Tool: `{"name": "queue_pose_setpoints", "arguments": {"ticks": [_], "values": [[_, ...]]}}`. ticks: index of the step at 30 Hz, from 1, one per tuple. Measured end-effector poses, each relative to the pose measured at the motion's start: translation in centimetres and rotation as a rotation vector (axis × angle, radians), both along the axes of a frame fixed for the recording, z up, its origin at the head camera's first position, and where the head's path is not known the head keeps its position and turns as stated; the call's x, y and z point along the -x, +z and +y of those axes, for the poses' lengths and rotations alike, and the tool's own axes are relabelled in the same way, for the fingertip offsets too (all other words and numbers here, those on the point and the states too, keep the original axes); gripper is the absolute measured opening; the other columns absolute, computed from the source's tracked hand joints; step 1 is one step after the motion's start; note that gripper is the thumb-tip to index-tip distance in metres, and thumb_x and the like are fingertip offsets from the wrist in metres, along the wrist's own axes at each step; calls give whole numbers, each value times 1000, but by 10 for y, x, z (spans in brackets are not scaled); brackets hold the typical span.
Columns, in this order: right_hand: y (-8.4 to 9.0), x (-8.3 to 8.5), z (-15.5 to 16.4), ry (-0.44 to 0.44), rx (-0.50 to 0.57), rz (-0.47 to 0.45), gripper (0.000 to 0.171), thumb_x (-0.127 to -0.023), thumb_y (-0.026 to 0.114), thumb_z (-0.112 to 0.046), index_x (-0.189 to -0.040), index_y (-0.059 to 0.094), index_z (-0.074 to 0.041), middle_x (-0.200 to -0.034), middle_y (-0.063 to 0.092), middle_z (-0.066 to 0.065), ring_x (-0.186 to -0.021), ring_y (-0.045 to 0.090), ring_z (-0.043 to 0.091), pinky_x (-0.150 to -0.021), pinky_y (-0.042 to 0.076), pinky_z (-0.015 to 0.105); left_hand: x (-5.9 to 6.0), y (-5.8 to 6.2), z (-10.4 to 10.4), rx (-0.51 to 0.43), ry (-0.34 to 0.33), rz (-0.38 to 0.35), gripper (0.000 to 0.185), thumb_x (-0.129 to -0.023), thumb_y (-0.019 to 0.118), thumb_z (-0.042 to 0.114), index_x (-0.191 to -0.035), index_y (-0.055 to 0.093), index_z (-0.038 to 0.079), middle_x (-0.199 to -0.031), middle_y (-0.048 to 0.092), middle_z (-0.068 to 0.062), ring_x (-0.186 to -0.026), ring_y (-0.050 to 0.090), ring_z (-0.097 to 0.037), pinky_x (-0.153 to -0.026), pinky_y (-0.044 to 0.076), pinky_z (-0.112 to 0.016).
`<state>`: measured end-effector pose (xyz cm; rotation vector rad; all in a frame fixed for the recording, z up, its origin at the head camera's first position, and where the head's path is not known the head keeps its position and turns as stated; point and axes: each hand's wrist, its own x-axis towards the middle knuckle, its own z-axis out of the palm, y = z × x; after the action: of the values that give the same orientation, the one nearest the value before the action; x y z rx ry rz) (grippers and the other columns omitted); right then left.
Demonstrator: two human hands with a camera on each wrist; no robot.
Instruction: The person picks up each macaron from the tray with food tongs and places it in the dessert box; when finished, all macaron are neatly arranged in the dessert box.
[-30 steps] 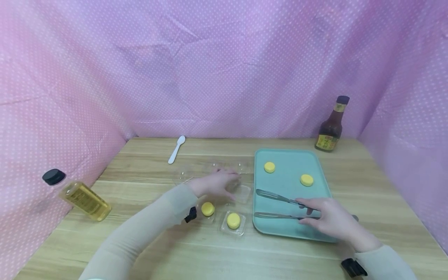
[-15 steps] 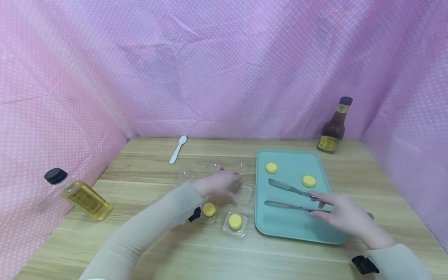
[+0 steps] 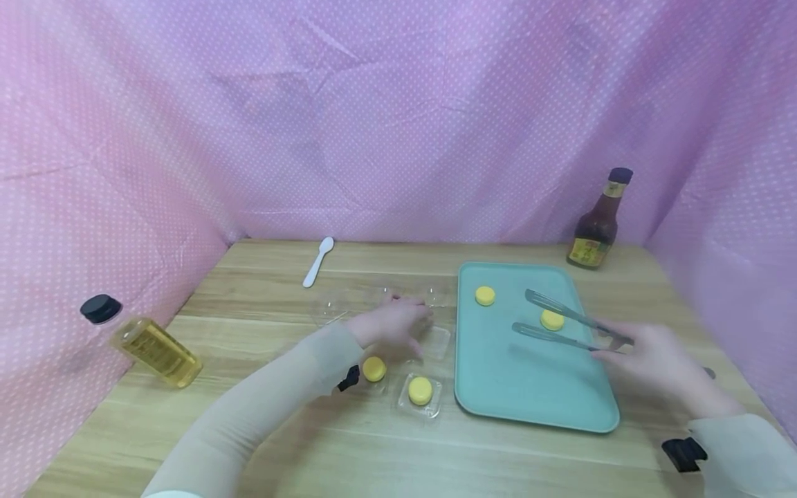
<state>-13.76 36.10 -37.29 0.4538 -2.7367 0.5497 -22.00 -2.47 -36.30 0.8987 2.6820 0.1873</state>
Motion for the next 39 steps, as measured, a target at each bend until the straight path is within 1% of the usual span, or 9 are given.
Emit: {"name": "queue_pose_setpoints", "arguments": {"ticks": [4, 8, 13, 16, 20, 23, 29, 36, 39], "values": [[0, 2, 7, -58, -4, -111, 53, -73, 80, -15, -117, 61, 8, -69, 65, -5, -42, 27, -1, -38, 28, 21, 2, -1, 0, -7, 2, -7, 81, -75, 77, 40, -143, 40, 16, -149, 38, 0, -140, 32, -19, -117, 6, -55], [-1, 6, 13, -83, 2, -162, 55, -76, 78, -20, -119, 60, 8, -70, 66, -2, -44, 30, 0, -40, 29, 22, 3, -2, -1, -11, 0, -1, 82, -74, 78, 40, -142, 41, 16, -148, 41, 1, -138, 35, -18, -117, 7, -54], [-4, 11, 21, -94, -7, -143, 58, -73, 81, -24, -117, 61, 9, -68, 65, -3, -47, 35, -2, -43, 31, 21, 3, -2, -1, -29, -1, 2, 84, -72, 78, 42, -142, 41, 15, -147, 41, 0, -136, 38, -19, -117, 7, -55], [-6, 13, 27, -97, -40, -123, 58, -71, 82, -26, -114, 63, 8, -65, 63, -6, -49, 37, -3, -43, 32, 20, 2, -2, -1, -34, -4, 6, 84, -71, 78, 43, -141, 42, 15, -146, 42, 1, -134, 40, -19, -117, 8, -54], [-9, 16, 34, -86, -74, -114, 54, -71, 82, -24, -111, 65, 8, -63, 61, -9, -50, 38, -4, -43, 33, 20, 1, -2, -1, -34, -7, 8, 83, -72, 78, 44, -141, 42, 15, -145, 43, 1, -133, 42, -19, -117, 8, -53], [-11, 16, 38, -78, -75, -126, 52, -73, 81, -23, -111, 64, 9, -63, 61, -9, -50, 38, -5, -44, 33, 20, 1, -2, -1, -28, -9, 9, 83, -72, 78, 44, -141, 42, 15, -144, 44, 1, -133, 42, -18, -117, 9, -54], [-16, 15, 43, -84, -80, -145, 52, -76, 78, -25, -113, 63, 9, -63, 58, -8, -48, 34, -2, -43, 30, 21, 1, -3, 0, -21, -13, 13, 81, -73, 78, 43, -140, 43, 14, -142, 46, 1, -131, 44, -18, -116, 11, -55], [-19, 14, 47, -79, -90, -137, 51, -76, 78, -25, -111, 65, 9, -62, 54, -10, -48, 31, -1, -43, 28, 21, 0, -2, -1, -11, -5, 13, 79, -74, 78, 41, -140, 44, 15, -141, 46, 2, -131, 43, -18, -116, 13, -52], [-18, 14, 48, -87, -84, -147, 50, -76, 78, -23, -110, 64, 11, -62, 56, -9, -49, 30, -1, -43, 28, 22, 1, -2, 0, -2, -3, 23, 79, -73, 78, 43, -140, 45, 15, -141, 47, 2, -131, 44, -18, -115, 14, -53]]}}
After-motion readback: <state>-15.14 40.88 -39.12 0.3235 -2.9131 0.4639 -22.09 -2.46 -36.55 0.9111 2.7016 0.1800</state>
